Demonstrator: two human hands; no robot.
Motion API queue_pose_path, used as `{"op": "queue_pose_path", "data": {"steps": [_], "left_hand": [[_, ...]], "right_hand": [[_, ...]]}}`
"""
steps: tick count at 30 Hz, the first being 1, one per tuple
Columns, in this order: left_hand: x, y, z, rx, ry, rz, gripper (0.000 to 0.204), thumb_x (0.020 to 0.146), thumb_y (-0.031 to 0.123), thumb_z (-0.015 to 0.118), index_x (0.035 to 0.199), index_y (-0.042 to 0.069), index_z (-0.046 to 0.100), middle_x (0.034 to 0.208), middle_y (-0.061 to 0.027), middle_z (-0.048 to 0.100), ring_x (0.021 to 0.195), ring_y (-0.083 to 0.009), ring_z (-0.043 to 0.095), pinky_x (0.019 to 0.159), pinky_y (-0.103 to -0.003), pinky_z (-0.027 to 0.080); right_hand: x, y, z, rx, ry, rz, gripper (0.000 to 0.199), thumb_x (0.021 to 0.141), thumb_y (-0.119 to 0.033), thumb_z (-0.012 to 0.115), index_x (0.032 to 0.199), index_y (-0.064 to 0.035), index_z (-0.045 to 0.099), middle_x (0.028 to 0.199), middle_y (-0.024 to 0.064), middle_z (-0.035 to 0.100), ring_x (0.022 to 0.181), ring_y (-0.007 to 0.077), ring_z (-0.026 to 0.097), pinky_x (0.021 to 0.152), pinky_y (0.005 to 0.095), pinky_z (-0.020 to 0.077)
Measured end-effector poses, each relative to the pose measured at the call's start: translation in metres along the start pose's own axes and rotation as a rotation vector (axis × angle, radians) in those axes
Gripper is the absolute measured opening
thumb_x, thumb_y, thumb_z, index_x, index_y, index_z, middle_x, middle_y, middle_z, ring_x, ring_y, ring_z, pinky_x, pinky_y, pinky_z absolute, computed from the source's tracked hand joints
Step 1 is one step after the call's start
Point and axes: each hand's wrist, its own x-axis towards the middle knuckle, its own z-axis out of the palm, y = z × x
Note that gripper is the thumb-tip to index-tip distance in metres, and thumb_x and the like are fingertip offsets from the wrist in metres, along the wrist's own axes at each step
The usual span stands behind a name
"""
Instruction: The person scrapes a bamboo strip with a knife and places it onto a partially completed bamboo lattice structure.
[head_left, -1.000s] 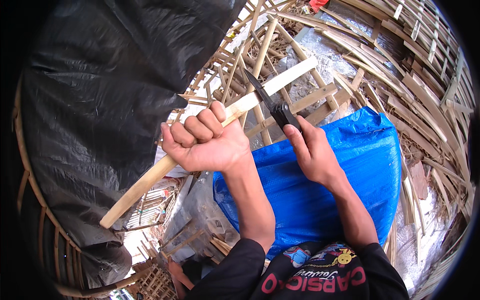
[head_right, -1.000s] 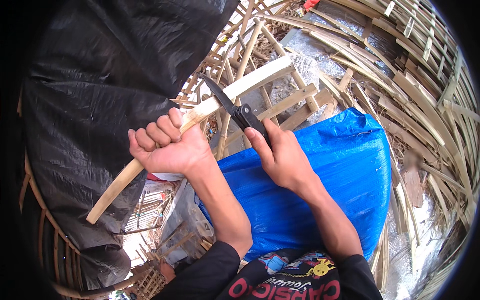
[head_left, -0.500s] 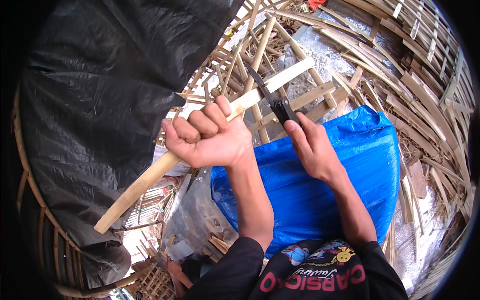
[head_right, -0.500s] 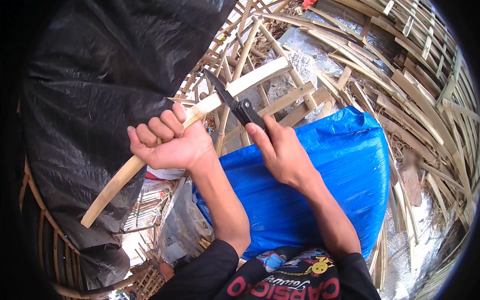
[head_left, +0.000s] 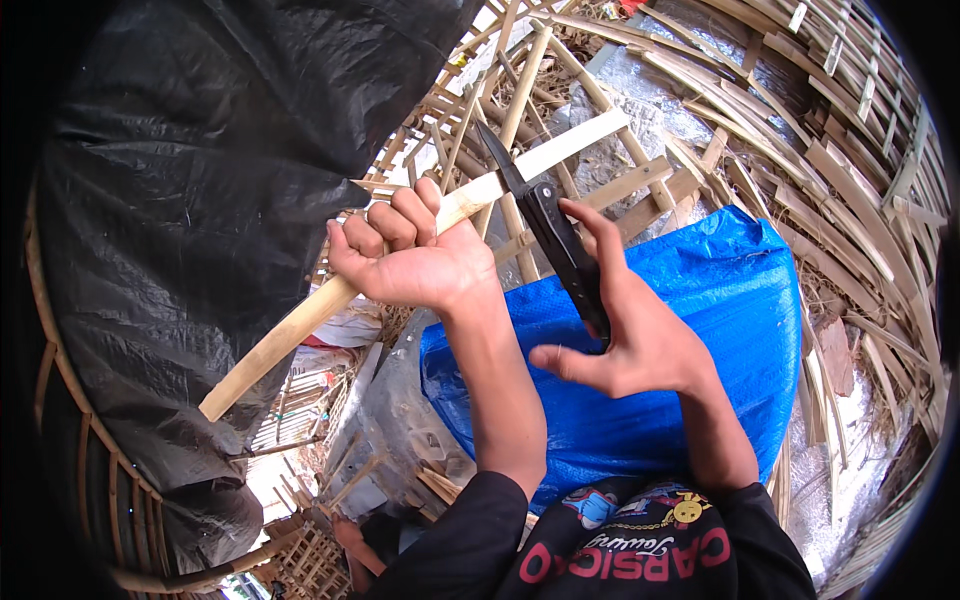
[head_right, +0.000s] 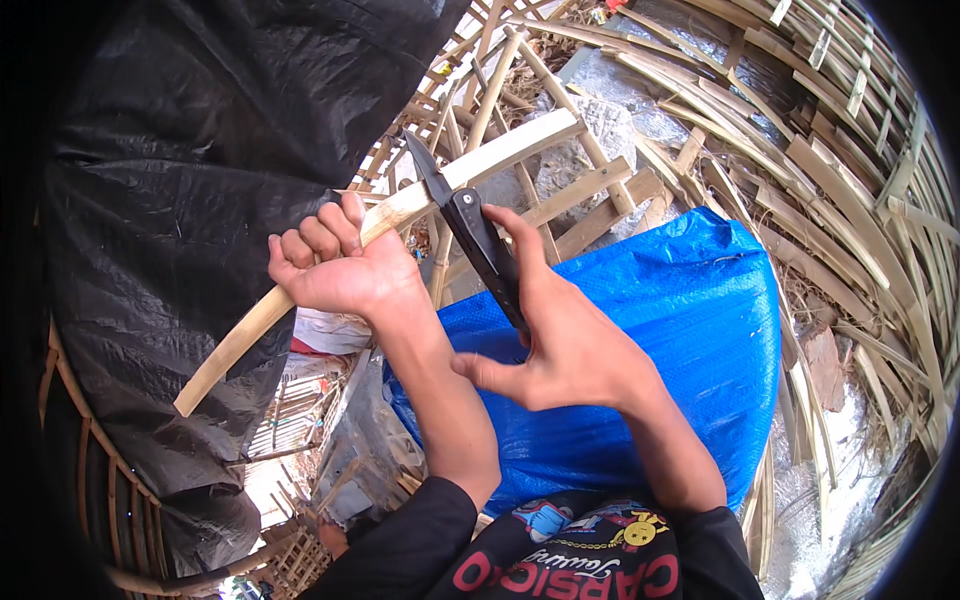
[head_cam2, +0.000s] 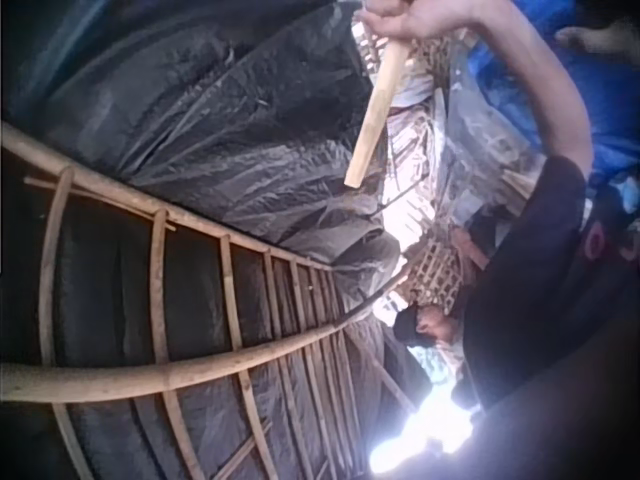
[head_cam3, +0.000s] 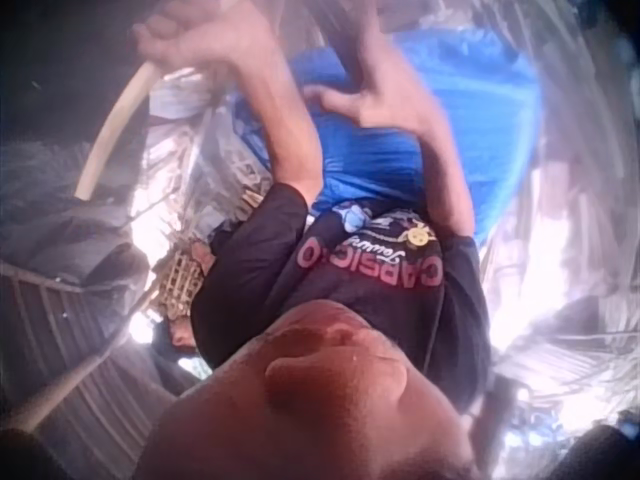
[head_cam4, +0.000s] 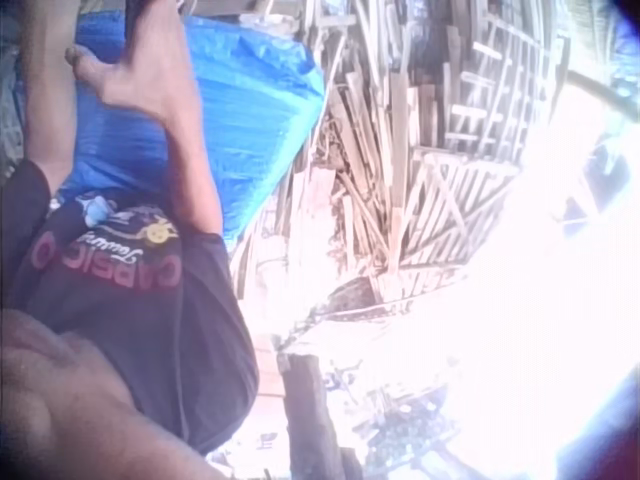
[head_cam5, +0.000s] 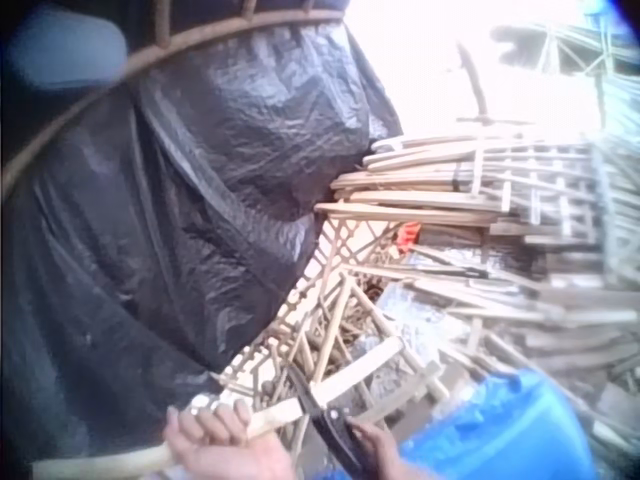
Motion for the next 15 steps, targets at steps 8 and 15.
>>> {"op": "queue_pose_path", "data": {"steps": [8, 15], "left_hand": [[0.002, 0.007, 0.002, 0.047, 0.117, 0.01, 0.045, 0.099, 0.028, 0.035, 0.059, 0.02, 0.016, 0.048, 0.0044, 0.013, 0.044, -0.0104, 0.012, 0.053, -0.027, 0.025], [0.001, 0.003, -0.002, 0.029, 0.027, -0.005, 0.045, 0.098, 0.028, 0.034, 0.058, 0.02, 0.016, 0.048, 0.0043, 0.014, 0.043, -0.0109, 0.013, 0.052, -0.028, 0.025]], "right_hand": [[0.004, 0.001, 0.007, -0.233, 0.029, -0.073, 0.099, 0.07, -0.002, 0.062, 0.156, -0.0053, 0.014, 0.098, 0.0247, 0.055, 0.076, 0.0419, 0.058, 0.072, 0.0461, 0.0482], [0.003, 0.007, 0.027, -0.198, 0.128, -0.152, 0.082, 0.081, -0.003, 0.06, 0.154, -0.0036, 0.023, 0.088, 0.0232, 0.056, 0.075, 0.0399, 0.059, 0.071, 0.042, 0.0488]]}}
